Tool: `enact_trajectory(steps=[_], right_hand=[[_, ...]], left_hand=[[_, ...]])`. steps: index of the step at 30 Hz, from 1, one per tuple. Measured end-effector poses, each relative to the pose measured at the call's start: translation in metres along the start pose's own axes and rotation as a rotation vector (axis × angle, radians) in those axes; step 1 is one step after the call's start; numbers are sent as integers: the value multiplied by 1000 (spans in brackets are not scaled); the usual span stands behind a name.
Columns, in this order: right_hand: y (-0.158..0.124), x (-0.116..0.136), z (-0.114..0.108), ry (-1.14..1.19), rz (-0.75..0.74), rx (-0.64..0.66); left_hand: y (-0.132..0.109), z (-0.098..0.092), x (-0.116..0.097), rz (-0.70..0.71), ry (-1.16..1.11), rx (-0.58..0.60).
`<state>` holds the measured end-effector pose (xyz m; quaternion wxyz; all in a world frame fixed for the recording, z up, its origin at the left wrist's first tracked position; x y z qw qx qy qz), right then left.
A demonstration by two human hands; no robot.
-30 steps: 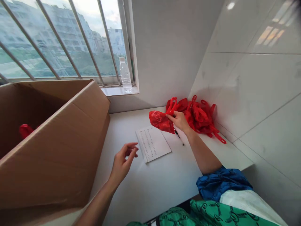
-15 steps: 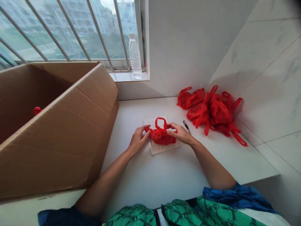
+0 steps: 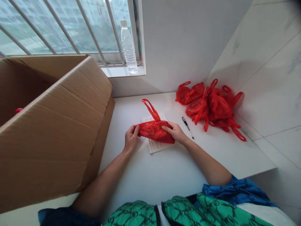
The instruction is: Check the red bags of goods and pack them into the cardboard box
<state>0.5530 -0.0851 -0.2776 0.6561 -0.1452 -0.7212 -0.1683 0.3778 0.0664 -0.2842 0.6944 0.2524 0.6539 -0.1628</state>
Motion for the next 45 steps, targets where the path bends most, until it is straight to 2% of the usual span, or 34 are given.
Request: enact_trajectory(steps=[3, 6, 9, 12, 16, 18, 23, 24, 26, 28, 30, 32, 34, 36, 39, 41, 43, 45], right_hand=[[-2, 8, 5, 87, 17, -2], [-4, 20, 13, 135, -7, -6], [-7, 33, 24, 159, -40, 72], [-10, 38, 22, 130, -61, 113], [-9, 38, 2, -13, -123, -11], [-11, 45, -4, -151, -226, -75], [-24, 77, -4, -710, -570, -269], [-25, 80, -7, -782, -588, -307], [-25, 82, -19, -841, -553, -414], [-25, 78, -34, -806, -446, -488], [-21, 64, -39, -738, -275, -426], [-16, 44, -31, -667, -102, -252], [-15, 28, -16, -568, -14, -83], [-14, 23, -4, -415, -29, 2], [-12, 28, 4, -123, -78, 32], [-12, 31, 8, 59, -60, 61], [-13, 32, 11, 186, -25, 96], [-13, 29, 12, 258, 4, 104]], left_hand=[[-3, 3, 2, -27, -84, 8], [-8, 19, 2, -91, -237, 148], [-14, 33, -1, -133, -209, 297], [-9, 25, -3, -101, -124, 254], [1, 6, -4, -53, -211, 121], [1, 2, -7, -16, -221, 103], [-11, 11, -28, 143, -161, 258], [-13, 12, -30, 156, -123, 269], [-13, 10, -31, 156, -13, 216], [-12, 6, -30, 155, 104, 124], [-13, 9, -30, 177, 191, 112], [-18, 23, -30, 223, 276, 227], [-26, 40, -28, 265, 373, 376], [-30, 46, -24, 243, 392, 419], [-26, 37, -11, 47, 191, 309], [-23, 31, -5, -80, 63, 244], [-24, 33, -3, -159, -27, 263], [-27, 40, -6, -217, -115, 348]])
Point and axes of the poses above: each hand's wrist, its own y-axis towards the middle knuckle, its own z-axis out of the palm, x = y × z, the point moved 8 cm from there along y, towards the middle knuckle, and after that the axes turned 3 degrees about -y, right-handed, at the moved point
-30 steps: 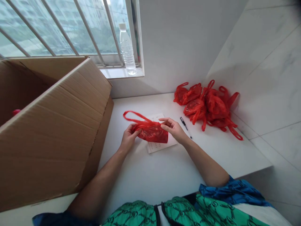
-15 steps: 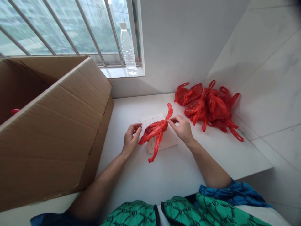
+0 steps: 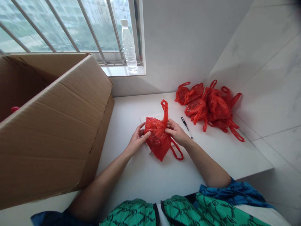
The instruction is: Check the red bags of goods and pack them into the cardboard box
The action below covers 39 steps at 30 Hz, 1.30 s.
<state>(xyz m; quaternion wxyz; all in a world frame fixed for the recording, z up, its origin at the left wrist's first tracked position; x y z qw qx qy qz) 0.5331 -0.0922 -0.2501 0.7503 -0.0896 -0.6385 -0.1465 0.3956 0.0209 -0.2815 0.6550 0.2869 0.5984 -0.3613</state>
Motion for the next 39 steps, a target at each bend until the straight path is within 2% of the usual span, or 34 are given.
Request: enact_trajectory(steps=[3, 6, 9, 13, 15, 17, 19, 23, 32, 39], right_hand=[[1, -6, -6, 95, 23, -55], [2, -10, -8, 173, 51, -110], [1, -12, 1, 114, 105, -75], [-1, -12, 4, -1, 84, -97], [-1, -13, 4, -28, 71, -93], [-1, -15, 6, -27, 76, -67], [-2, -15, 9, 12, 101, -43], [-4, -16, 12, 77, 168, -21], [-2, -15, 10, 141, 156, 32], [0, -16, 6, 164, 155, 3]], left_hand=[[-3, 8, -4, -25, -100, 67], [-2, 4, -6, -4, -180, 1], [-1, 2, -6, 9, -231, -25], [-4, 13, -6, -3, -227, 98], [-5, 17, -2, -42, -220, 123], [-5, 13, 4, -96, -238, 63], [-4, 5, 10, -147, -276, -52], [-2, -7, 15, -164, -349, -211], [-4, -10, 11, -119, -437, -234], [-3, -11, 17, -139, -473, -221]])
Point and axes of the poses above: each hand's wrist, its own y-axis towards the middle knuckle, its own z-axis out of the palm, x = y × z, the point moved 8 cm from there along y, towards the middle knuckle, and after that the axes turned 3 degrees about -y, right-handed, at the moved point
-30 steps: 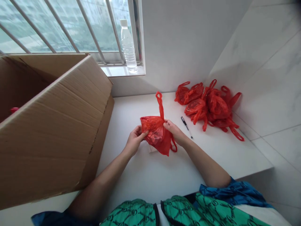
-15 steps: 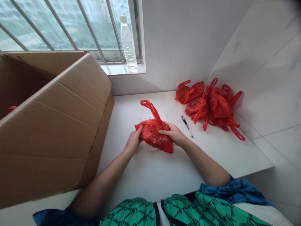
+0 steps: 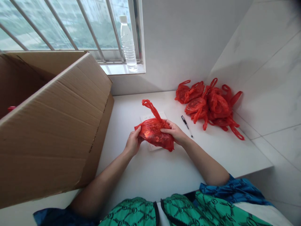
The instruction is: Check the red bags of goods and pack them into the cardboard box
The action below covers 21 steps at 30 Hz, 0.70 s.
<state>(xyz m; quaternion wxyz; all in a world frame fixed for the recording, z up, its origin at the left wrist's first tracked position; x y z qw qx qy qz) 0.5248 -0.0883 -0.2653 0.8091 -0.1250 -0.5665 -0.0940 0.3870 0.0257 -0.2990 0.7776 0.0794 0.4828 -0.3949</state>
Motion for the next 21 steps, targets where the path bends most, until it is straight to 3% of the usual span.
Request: enact_trajectory(steps=[13, 17, 21], right_hand=[[-1, -1, 0, -21, -10, 6], [1, -5, -3, 48, -3, -45], [5, -8, -6, 152, -8, -148]], left_hand=[[5, -2, 4, -25, 11, 11], [4, 10, 4, -58, 8, 131], [-8, 30, 5, -48, 174, 319]])
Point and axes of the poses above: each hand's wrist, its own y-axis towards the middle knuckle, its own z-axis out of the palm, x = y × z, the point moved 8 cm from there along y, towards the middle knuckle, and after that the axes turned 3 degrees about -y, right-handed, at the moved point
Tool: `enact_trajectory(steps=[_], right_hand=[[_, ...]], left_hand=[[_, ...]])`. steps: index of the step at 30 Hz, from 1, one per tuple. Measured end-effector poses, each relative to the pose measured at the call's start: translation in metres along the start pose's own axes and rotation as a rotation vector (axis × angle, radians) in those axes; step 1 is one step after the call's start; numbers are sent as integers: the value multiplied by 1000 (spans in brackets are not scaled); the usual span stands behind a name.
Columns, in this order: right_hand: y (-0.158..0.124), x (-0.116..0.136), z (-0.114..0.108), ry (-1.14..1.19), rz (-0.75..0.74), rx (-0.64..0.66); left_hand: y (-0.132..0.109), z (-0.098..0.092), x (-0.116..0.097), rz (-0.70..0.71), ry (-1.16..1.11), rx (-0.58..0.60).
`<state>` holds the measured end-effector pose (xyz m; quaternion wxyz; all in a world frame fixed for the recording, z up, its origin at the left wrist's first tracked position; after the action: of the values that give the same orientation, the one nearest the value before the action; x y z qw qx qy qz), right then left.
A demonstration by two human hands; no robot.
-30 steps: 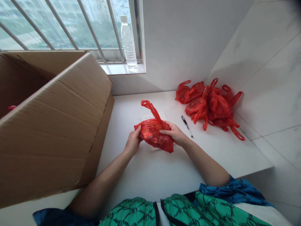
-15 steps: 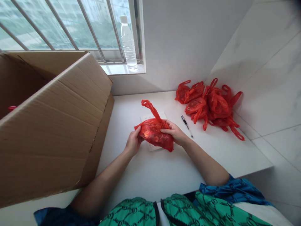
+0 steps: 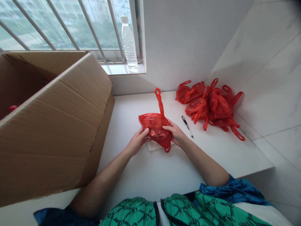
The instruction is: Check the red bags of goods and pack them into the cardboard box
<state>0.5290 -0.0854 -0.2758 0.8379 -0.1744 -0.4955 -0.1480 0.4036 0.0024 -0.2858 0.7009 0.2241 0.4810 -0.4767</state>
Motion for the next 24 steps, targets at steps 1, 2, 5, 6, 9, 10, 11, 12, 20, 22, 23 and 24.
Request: enact_trajectory(steps=[1, 2, 5, 6, 9, 10, 11, 12, 20, 22, 23, 24], right_hand=[[1, -1, -2, 11, 6, -32], [1, -3, -3, 14, 16, -60], [1, -3, -1, -13, 26, -62], [0, -1, 2, -33, 16, -26], [-4, 6, 12, -136, -45, 73], [-5, 8, 12, -172, -69, 70], [-6, 9, 11, -199, -89, 54], [-6, 10, 9, -213, -104, 33], [-7, 8, 6, -211, -130, -6], [-7, 9, 6, -216, -133, -9], [-8, 9, 7, -218, -135, -9], [-8, 10, 7, -218, -140, -7]], left_hand=[[-2, 4, 0, 3, 53, 25], [-3, 6, 0, 7, 98, 37], [-5, 4, 0, 25, 161, 11], [-5, 2, -1, 30, 163, -7], [-3, -4, -3, 48, 149, -47], [-3, -5, -3, 51, 145, -52], [-3, -6, -4, 53, 141, -54], [-2, -6, -3, 51, 138, -52], [-2, -6, 1, 32, 101, -36], [-2, -6, 2, 33, 97, -31], [-1, -6, 2, 35, 94, -28], [-1, -6, 2, 37, 91, -23]])
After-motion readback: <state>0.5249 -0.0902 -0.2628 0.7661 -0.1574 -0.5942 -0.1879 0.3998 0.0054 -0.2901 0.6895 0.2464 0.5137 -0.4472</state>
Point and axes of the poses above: each hand's wrist, its own y-axis towards the middle knuckle, its own z-axis out of the palm, x = y × z, the point moved 8 cm from there along y, towards the middle knuckle, and after that the axes turned 3 degrees about -y, right-handed, at the moved point
